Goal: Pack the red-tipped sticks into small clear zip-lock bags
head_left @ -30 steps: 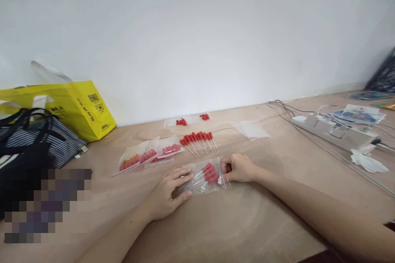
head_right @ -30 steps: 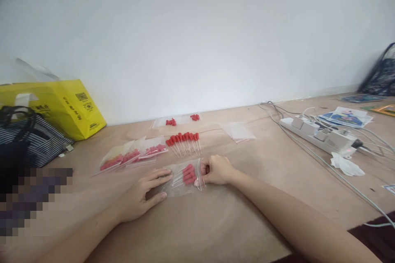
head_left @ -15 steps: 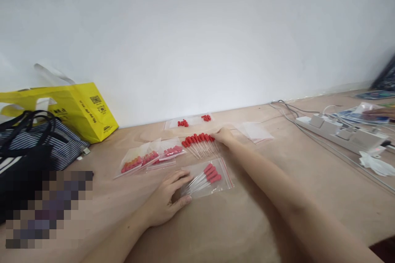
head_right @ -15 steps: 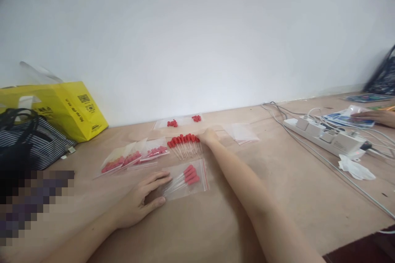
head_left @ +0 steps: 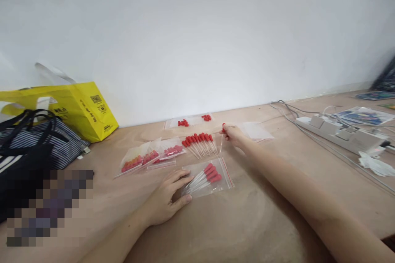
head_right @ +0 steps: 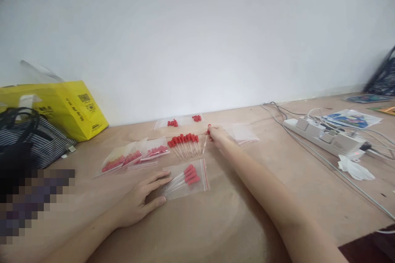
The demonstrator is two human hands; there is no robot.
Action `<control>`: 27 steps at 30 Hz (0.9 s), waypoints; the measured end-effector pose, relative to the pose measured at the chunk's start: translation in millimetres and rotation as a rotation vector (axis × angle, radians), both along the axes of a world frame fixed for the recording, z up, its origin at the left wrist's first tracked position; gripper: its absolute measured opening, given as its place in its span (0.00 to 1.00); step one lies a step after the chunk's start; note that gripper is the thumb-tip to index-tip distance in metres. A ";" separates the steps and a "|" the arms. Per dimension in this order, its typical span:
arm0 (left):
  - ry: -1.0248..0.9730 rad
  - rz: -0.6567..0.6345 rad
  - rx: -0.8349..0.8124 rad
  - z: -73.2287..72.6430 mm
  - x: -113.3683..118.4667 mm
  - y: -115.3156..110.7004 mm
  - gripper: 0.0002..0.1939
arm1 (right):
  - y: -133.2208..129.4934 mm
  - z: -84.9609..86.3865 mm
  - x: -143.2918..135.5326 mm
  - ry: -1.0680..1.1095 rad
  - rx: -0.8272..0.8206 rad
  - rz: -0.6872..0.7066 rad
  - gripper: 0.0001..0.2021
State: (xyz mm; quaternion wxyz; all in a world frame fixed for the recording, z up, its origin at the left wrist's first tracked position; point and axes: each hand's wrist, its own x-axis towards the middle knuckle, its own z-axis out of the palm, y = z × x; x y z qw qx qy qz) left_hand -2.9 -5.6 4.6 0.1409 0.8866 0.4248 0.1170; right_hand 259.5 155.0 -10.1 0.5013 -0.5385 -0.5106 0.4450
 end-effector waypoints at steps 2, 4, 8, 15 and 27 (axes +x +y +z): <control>-0.002 0.001 0.008 0.2 0.9 0.0 0.20 | -17.0 1.1 13.3 0.068 0.013 -0.061 0.07; -0.008 0.001 0.021 -0.6 1.5 0.6 0.20 | -37.4 -1.5 25.0 0.112 0.023 -0.116 0.09; 0.000 0.000 0.036 -4.7 0.7 3.4 0.20 | -74.1 -12.9 34.6 0.216 0.054 -0.128 0.12; 0.020 -0.014 0.045 -5.5 -0.2 5.0 0.19 | -103.2 -15.9 16.6 0.319 0.006 -0.144 0.13; 0.016 0.007 0.045 -6.2 0.5 5.2 0.20 | -127.0 -12.8 13.9 0.516 -0.040 -0.017 0.15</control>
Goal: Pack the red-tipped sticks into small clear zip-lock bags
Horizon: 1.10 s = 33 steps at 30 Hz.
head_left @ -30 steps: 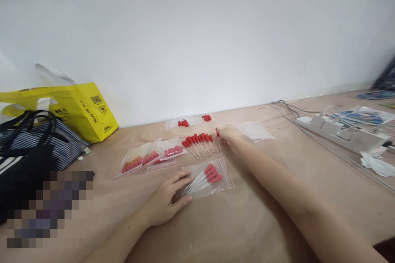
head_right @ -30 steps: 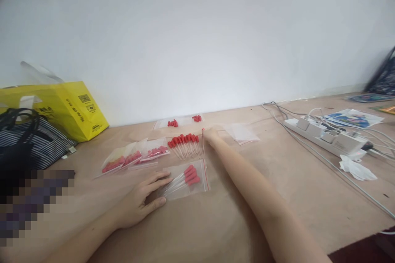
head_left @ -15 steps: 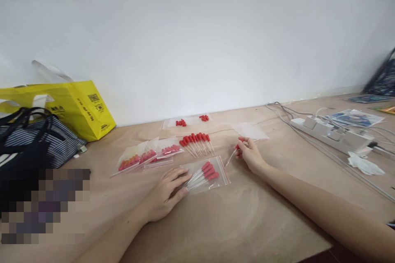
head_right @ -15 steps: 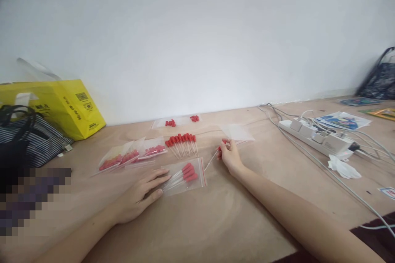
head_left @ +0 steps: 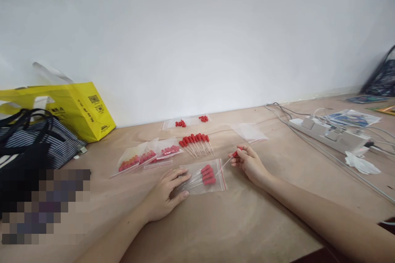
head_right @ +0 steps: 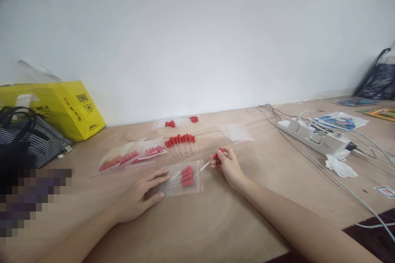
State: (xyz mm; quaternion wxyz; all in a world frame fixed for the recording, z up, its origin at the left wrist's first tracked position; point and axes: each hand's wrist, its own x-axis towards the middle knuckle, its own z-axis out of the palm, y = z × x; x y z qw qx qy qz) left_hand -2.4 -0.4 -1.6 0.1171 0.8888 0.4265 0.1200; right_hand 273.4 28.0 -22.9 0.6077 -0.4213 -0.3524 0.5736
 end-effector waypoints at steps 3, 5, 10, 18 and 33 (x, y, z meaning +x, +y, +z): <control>0.003 0.005 0.003 -0.1 0.4 -0.3 0.20 | -0.5 0.4 -2.1 -0.014 0.001 0.012 0.18; 0.006 0.006 0.004 0.1 0.9 -0.6 0.20 | -1.7 0.6 -3.9 -0.018 0.016 0.006 0.19; 0.015 0.009 0.011 1.8 1.4 -2.0 0.20 | -4.8 1.0 -7.3 -0.049 0.014 -0.017 0.21; -0.023 0.014 0.031 2.0 2.1 -0.9 0.19 | -11.3 -2.5 -11.0 -0.232 0.105 0.154 0.18; -0.055 0.037 0.003 -0.1 1.8 1.1 0.19 | 2.4 -4.2 -14.3 -0.553 0.207 0.655 0.14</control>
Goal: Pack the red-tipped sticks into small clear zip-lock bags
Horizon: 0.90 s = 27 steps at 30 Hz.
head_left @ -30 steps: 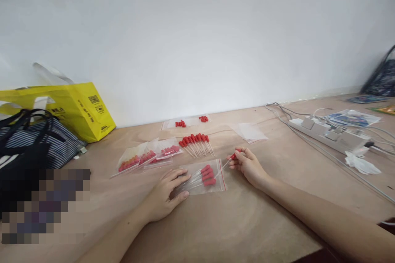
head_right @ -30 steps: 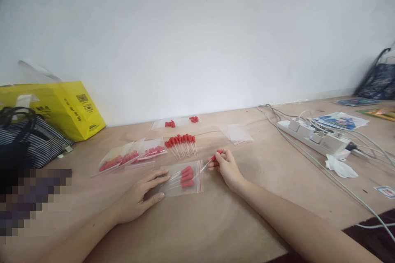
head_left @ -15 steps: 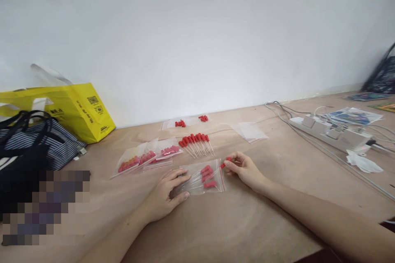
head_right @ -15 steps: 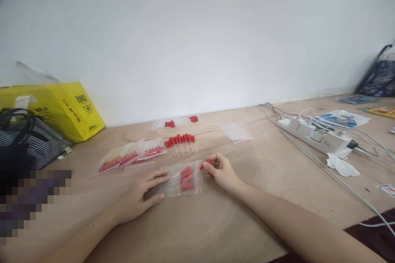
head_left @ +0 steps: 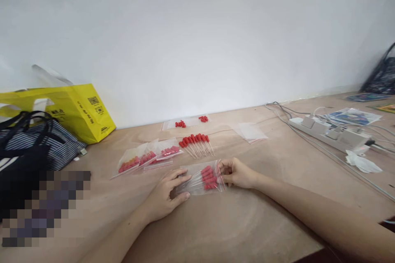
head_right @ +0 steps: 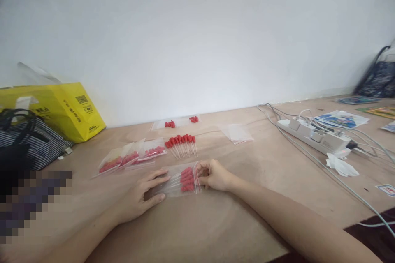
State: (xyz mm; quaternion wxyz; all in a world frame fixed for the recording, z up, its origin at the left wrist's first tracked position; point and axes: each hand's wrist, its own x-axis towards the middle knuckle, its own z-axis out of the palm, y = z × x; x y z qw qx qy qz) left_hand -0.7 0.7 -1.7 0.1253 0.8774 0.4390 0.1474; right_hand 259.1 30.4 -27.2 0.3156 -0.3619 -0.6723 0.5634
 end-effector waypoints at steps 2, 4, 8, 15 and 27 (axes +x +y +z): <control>0.014 0.013 -0.017 0.2 -0.2 -0.3 0.21 | 4.3 -2.4 -3.5 0.002 0.006 -0.041 0.14; 0.025 0.025 -0.028 0.0 -0.4 -0.1 0.22 | 5.9 -3.2 -6.2 -0.006 0.061 -0.048 0.14; 0.029 0.031 -0.032 -0.1 0.1 0.7 0.23 | 3.3 -2.4 -7.4 -0.075 0.282 -0.006 0.10; -0.003 0.037 -0.024 1.0 0.6 -0.9 0.25 | -0.2 0.0 -13.7 -0.367 0.384 -0.218 0.09; -0.019 0.010 0.054 -1.5 0.4 -1.4 0.22 | 0.1 -1.0 -13.5 -0.371 0.423 -0.198 0.07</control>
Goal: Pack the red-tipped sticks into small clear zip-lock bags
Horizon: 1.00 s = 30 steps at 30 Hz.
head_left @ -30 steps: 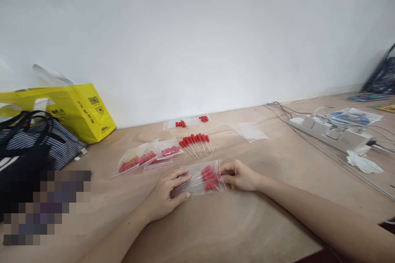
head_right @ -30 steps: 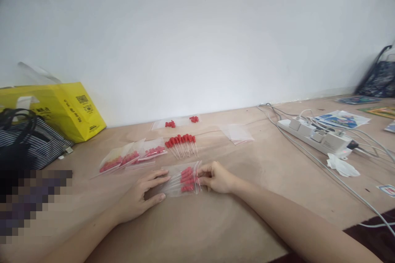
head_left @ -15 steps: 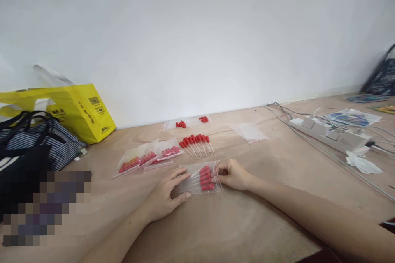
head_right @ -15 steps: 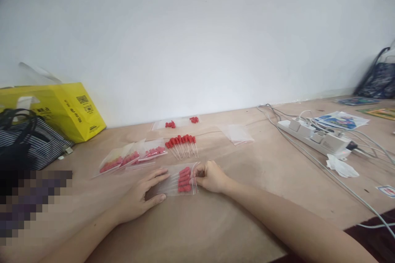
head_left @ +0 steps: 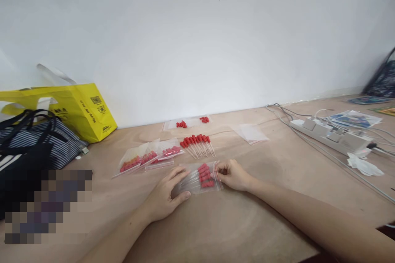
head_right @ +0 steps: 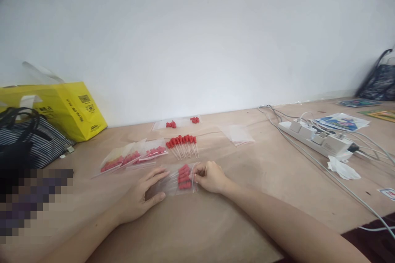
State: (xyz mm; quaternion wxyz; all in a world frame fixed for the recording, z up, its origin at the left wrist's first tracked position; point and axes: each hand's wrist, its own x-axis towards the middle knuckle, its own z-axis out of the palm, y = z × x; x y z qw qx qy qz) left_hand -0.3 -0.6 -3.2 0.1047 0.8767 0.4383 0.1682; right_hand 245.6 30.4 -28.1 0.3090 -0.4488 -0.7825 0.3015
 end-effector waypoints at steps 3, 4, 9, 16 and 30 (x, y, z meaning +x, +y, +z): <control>0.009 -0.044 -0.019 1.1 0.9 0.0 0.18 | -1.9 4.1 -0.2 -0.011 0.005 0.008 0.07; 0.016 -0.047 -0.023 1.0 0.7 0.4 0.18 | -2.6 5.8 0.8 0.009 -0.015 0.067 0.07; 0.045 -0.017 0.016 -3.4 -4.4 6.2 0.20 | -1.7 10.3 19.5 0.143 -0.232 0.312 0.12; -0.097 0.056 0.204 -4.3 1.1 3.2 0.17 | 1.5 10.7 41.4 -0.078 0.213 0.137 0.14; -0.060 -0.368 0.203 6.5 2.7 0.3 0.22 | -14.7 1.6 8.4 -0.255 0.664 0.165 0.10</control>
